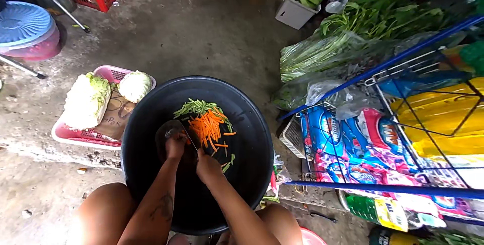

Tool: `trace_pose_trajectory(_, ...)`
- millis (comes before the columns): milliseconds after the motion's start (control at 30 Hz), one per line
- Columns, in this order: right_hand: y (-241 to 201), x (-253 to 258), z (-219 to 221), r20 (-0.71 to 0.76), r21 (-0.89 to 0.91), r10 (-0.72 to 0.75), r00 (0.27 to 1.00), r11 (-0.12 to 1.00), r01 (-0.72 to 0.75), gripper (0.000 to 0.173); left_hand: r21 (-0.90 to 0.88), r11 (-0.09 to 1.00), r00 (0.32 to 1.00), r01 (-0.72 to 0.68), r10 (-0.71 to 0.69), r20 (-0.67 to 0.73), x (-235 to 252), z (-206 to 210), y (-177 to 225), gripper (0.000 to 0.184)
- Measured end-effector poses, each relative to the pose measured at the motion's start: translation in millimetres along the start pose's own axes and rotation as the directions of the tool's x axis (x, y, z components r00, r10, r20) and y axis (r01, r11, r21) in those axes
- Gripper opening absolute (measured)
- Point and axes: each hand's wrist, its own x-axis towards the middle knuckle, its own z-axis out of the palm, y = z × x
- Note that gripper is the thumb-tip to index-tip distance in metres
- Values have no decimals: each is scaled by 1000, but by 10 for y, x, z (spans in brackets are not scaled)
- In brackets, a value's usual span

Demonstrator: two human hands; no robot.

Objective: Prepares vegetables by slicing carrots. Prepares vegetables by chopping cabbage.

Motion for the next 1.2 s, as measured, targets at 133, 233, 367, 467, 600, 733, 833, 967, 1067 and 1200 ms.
trace_pose_trajectory(133, 71, 85, 104, -2, 32, -10, 1000, 999, 10, 47, 44, 999, 1000, -21, 21, 0, 0, -1, 10, 21)
trace_pose_trajectory(233, 83, 129, 200, -13, 33, 0, 1000, 999, 0, 46, 56, 998, 1000, -19, 19, -1, -14, -11, 26, 22)
trace_pose_trajectory(367, 188, 279, 395, -14, 68, -15, 1000, 998, 16, 52, 92, 995, 1000, -26, 25, 13, -12, -10, 17, 23)
trace_pose_trajectory(467, 300, 376, 410, -25, 155, -73, 997, 985, 76, 52, 104, 994, 999, -37, 36, 5, -5, -4, 14, 24)
trace_pose_trajectory(600, 592, 605, 396, -13, 431, -211, 978, 881, 195, 58, 89, 995, 999, -47, 48, -6, -32, -7, 1, 23)
trace_pose_trajectory(733, 537, 494, 366, -28, 331, -188, 982, 925, 187, 52, 83, 996, 999, -36, 37, -15, -52, 0, 8, 22)
trace_pose_trajectory(833, 409, 157, 253, -10, 165, -99, 995, 981, 99, 44, 94, 995, 999, -35, 36, -15, -51, 1, 16, 23)
trace_pose_trajectory(967, 436, -267, 117, 89, 67, 3, 996, 998, -8, 47, 104, 994, 999, -38, 38, 3, -34, 16, -9, 26)
trace_pose_trajectory(1067, 549, -453, 67, 162, 16, 35, 986, 999, -38, 50, 121, 992, 999, -41, 42, -3, -42, 3, -3, 25)
trace_pose_trajectory(1200, 594, -469, 5, 76, 56, 27, 997, 998, -31, 45, 105, 993, 999, -51, 52, -5, -53, -6, -10, 24)
